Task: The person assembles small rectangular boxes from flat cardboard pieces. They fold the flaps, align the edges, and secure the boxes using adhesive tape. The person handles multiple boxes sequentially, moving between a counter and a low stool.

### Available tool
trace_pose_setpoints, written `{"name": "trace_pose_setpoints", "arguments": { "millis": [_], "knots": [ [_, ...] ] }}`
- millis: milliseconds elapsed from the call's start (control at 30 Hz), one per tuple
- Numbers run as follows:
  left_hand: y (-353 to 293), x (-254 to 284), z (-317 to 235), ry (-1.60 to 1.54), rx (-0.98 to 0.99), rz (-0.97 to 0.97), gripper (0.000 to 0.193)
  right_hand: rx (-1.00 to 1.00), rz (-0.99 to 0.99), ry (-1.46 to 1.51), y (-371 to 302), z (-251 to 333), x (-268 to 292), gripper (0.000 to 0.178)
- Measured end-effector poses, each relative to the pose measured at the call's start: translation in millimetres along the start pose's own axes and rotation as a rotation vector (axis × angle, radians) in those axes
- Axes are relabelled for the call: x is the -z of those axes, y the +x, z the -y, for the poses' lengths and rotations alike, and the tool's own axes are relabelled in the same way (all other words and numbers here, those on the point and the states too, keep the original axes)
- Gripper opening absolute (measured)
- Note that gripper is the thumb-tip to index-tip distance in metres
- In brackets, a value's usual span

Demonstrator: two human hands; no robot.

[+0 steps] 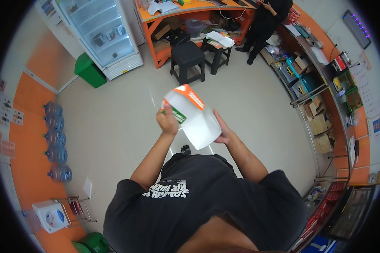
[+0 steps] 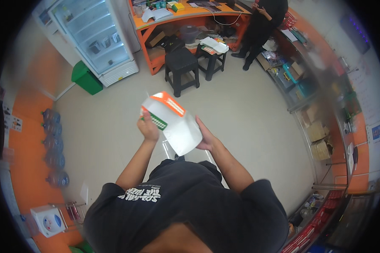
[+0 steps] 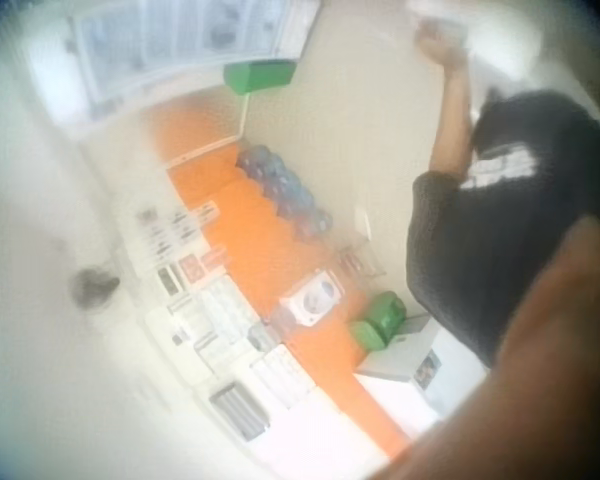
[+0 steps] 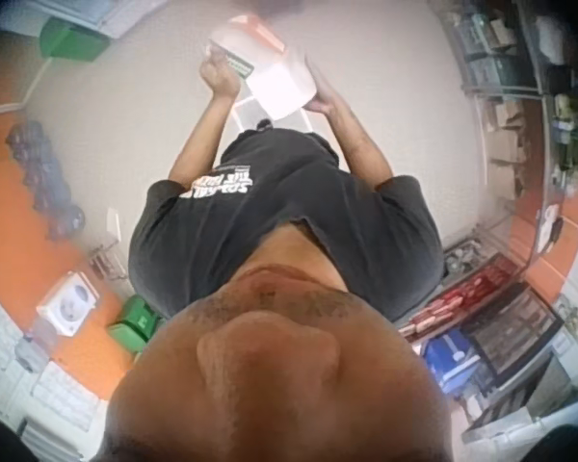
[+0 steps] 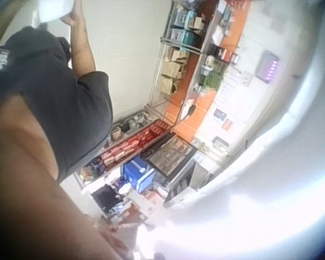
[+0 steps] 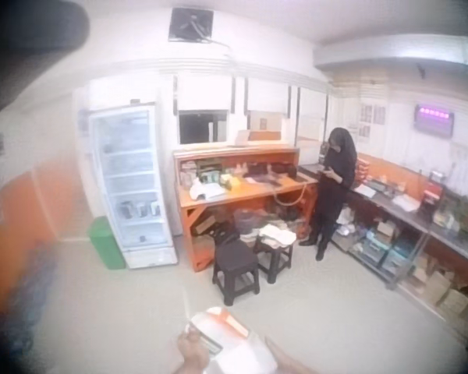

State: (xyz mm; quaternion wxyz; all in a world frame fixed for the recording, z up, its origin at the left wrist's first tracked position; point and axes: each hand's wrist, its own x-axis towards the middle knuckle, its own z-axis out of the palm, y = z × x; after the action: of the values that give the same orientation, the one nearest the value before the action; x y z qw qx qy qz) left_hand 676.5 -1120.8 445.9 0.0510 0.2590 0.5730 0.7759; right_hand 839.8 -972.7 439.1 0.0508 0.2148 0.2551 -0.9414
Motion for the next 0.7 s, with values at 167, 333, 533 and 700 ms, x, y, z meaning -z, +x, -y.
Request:
{"name": "trace_pose_setpoints", "arguments": {
  "millis": [167, 333, 533, 700],
  "knots": [
    [154.5, -104.4, 64.4, -0.211, 0.139, 0.333, 0.060, 0.216, 0.076, 0.177, 64.1, 98.1, 65.2, 0.074],
    [304.7, -182.4, 134.7, -0.555, 0.954, 0.647, 0.066, 0.370, 0.063, -0.279, 135.1, 211.3, 107.8, 0.080],
    [507.0, -229.8, 232.0, -0.258, 1.046, 0.758, 0.061, 0.470, 0.046, -1.084, 298.1, 412.5, 91.0, 0.087],
    [672.9, -211.1, 280.5, -0.177, 0.813, 0.301, 0.056, 0.591, 0.006, -1.563, 442.6, 549.6, 83.0, 0.091]
  ]
}}
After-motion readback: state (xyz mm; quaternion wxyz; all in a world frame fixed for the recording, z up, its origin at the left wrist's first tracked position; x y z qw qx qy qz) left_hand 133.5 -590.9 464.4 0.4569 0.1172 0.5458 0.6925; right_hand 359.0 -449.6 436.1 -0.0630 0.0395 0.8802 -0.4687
